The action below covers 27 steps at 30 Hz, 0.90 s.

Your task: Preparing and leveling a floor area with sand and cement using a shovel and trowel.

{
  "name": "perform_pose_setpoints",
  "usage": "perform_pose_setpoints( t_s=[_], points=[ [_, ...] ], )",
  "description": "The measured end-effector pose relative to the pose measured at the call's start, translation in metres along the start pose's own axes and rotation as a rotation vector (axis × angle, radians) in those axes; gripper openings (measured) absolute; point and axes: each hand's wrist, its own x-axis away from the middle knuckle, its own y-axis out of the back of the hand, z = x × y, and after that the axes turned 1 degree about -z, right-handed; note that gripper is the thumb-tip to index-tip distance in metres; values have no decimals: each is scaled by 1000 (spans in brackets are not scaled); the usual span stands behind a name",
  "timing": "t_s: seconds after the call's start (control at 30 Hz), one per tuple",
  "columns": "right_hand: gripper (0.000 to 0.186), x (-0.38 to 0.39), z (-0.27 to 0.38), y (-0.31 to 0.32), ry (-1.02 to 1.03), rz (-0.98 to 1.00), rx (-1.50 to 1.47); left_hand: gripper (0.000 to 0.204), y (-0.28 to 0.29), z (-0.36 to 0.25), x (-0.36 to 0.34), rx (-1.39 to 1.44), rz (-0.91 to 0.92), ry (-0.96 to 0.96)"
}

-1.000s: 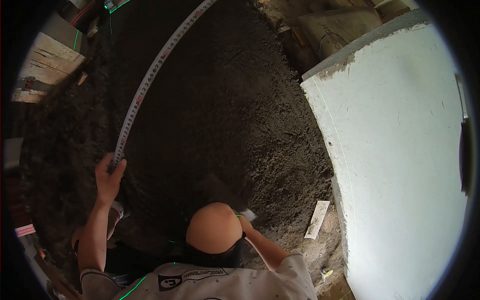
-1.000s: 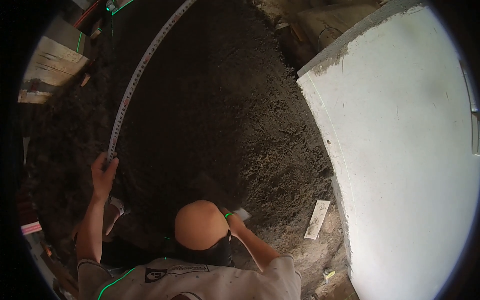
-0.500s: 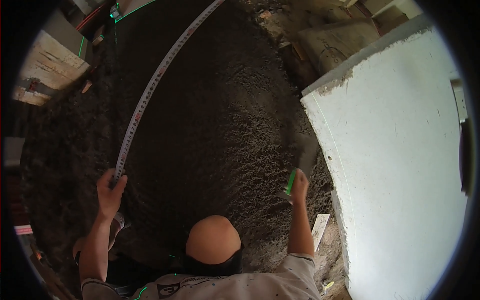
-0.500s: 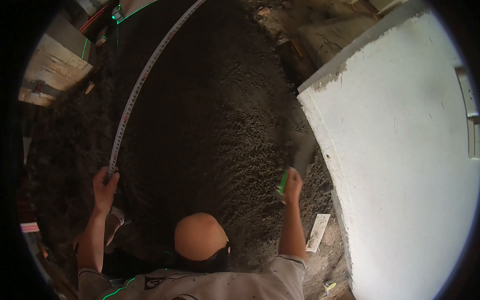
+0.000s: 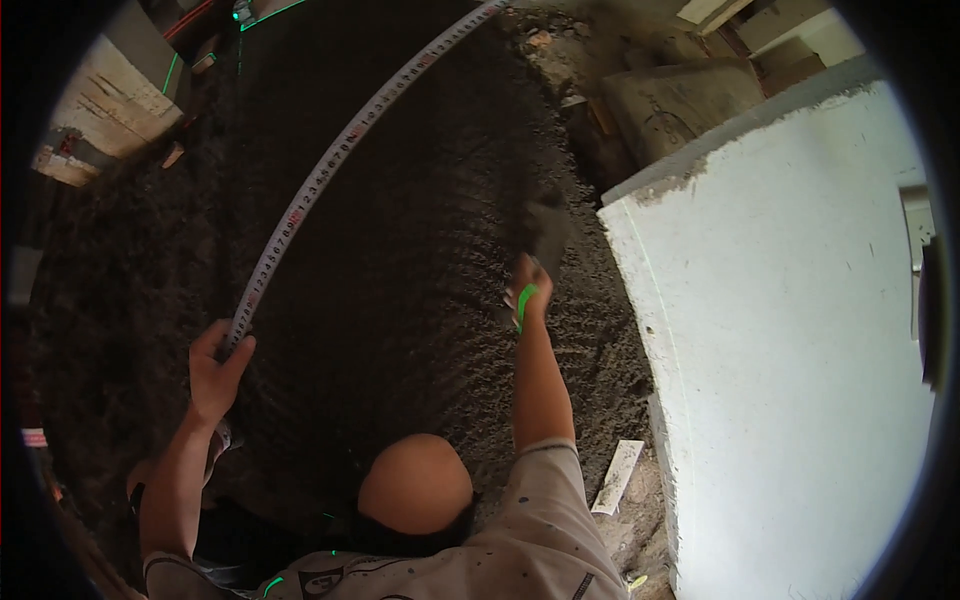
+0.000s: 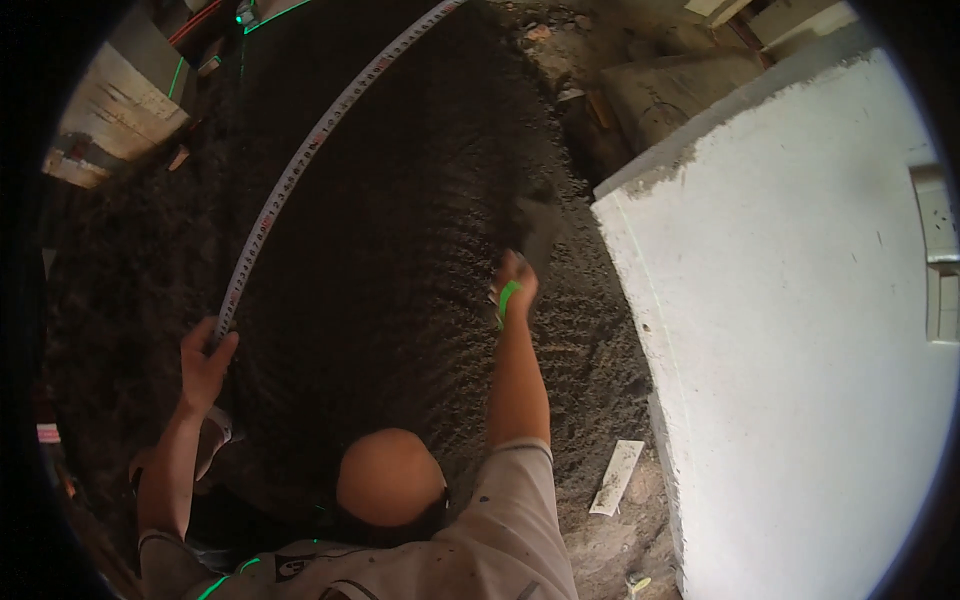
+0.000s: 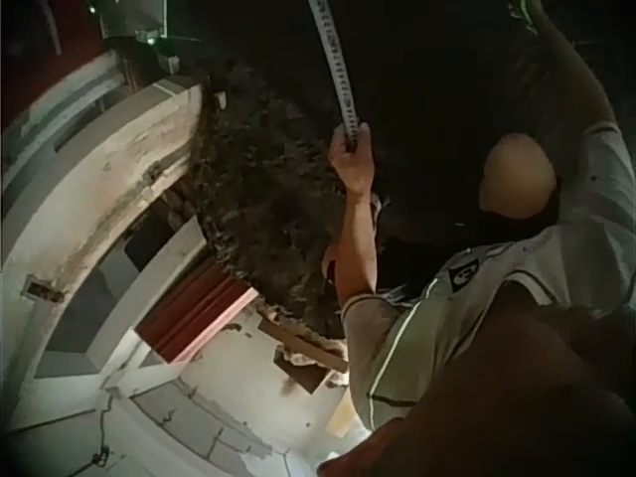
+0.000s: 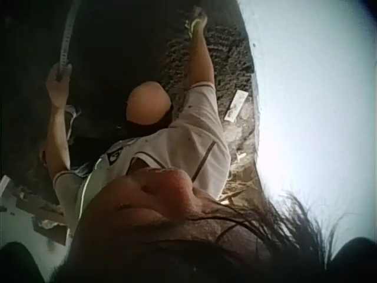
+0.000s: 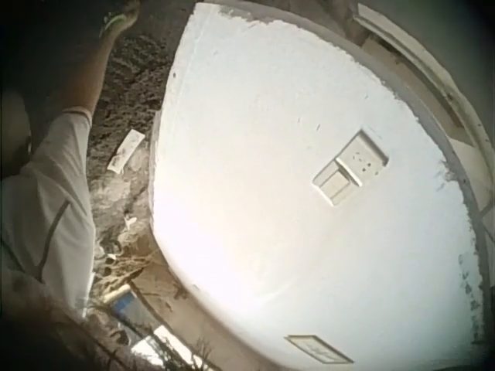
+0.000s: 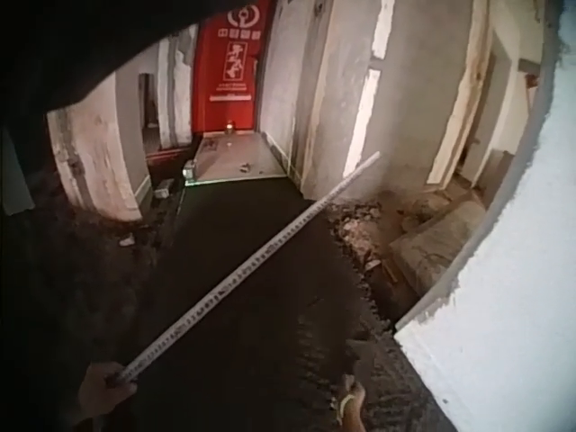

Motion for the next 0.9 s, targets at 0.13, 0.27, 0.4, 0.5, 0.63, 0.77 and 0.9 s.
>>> perform_pose_setpoints(
  t_s=[0.13,0.27,0.4,0.5,0.63,0.77,0.9],
  points=[
    [34,81,24,170,431,-511,179,9,-12,6,-2,60,29,-54],
    [43,156,-1,277,407,-640,184,7,-17,7,-3,99,20,-16],
    [43,216,7,346,451,-651,80,10,-27,-14,4,237,-5,50],
    [36,246,-4,316,377,-623,-79,15,21,-50,20,258,-104,127],
    [21,231,-13,298,345,-761,91,19,47,-92,43,427,-168,103],
    [17,109,-3,274,128,-577,-55,19,57,-72,40,549,-190,25],
    [29,-51,-7,195,177,-585,383,23,88,3,14,805,-124,-32]
  ],
)
